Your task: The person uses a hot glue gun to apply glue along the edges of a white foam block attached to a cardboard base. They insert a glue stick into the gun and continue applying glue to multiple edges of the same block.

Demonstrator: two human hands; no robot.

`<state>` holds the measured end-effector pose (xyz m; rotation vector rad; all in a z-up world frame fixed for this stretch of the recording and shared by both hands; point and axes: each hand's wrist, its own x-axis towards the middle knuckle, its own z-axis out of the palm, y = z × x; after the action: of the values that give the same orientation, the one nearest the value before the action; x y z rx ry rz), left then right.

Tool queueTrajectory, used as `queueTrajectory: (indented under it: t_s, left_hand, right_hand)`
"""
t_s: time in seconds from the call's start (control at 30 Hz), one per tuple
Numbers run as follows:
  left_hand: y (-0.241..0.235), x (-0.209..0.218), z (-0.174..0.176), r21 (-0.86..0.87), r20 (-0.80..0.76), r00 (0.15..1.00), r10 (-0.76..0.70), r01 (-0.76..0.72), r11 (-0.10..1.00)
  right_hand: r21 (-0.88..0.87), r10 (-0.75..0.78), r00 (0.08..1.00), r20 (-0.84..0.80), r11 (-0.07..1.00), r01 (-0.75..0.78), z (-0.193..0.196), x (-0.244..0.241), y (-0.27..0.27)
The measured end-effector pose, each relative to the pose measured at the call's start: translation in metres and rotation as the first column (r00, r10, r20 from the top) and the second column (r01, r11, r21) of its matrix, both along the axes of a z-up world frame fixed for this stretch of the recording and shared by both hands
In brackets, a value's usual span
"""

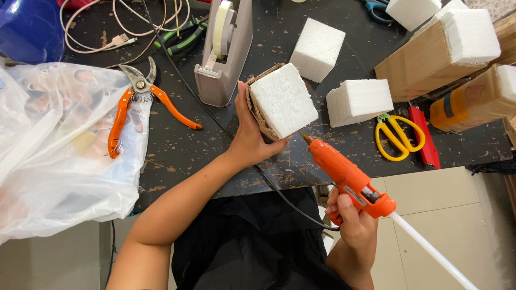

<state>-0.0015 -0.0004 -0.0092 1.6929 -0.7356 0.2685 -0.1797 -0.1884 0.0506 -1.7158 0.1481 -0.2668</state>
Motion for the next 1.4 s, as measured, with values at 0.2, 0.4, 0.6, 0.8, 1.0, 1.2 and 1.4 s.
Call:
queueTrajectory:
  t_s: [0.2, 0.4, 0.6, 0.8, 1.0, 1.2, 1.4]
  left_hand:
    - [0.0, -0.001, -0.001, 0.043, -0.025, 1.0, 0.014, -0.013, 0.999]
    - [0.001, -0.001, -0.002, 0.067, -0.043, 0.999, 0.016, -0.013, 0.998]
    - [0.0, -0.001, 0.0, 0.053, -0.058, 0.998, -0.008, 0.011, 0.999]
    - [0.0, -0.001, 0.0, 0.062, -0.07, 0.997, -0.012, 0.016, 0.998]
    - [0.0, 0.0, 0.0, 0.058, -0.057, 0.998, -0.002, 0.006, 0.998]
    - [0.0, 0.0, 0.0, 0.056, -0.053, 0.999, -0.001, 0.004, 0.998]
    - [-0.001, 0.001, 0.0, 0.032, -0.019, 1.0, -0.012, 0.013, 0.999]
  right_hand:
    - [0.015, -0.023, 0.998, 0.065, 1.0, 0.022, 0.001, 0.004, -0.001]
    - [0.026, -0.028, 1.0, 0.0, 0.999, 0.028, -0.001, 0.002, 0.0]
    - [-0.002, -0.054, 0.996, 0.076, 0.999, 0.054, 0.009, 0.007, 0.001]
    - [-0.003, -0.018, 0.998, 0.058, 1.0, 0.019, 0.012, 0.006, 0.003]
    - [-0.003, -0.086, 0.996, 0.017, 0.996, 0.086, -0.003, -0.001, -0.002]
    - [-0.022, -0.025, 0.998, 0.056, 0.999, 0.026, 0.001, 0.004, 0.002]
    - [-0.072, 0.015, 0.992, 0.128, 0.997, -0.006, 0.003, 0.01, 0.003]
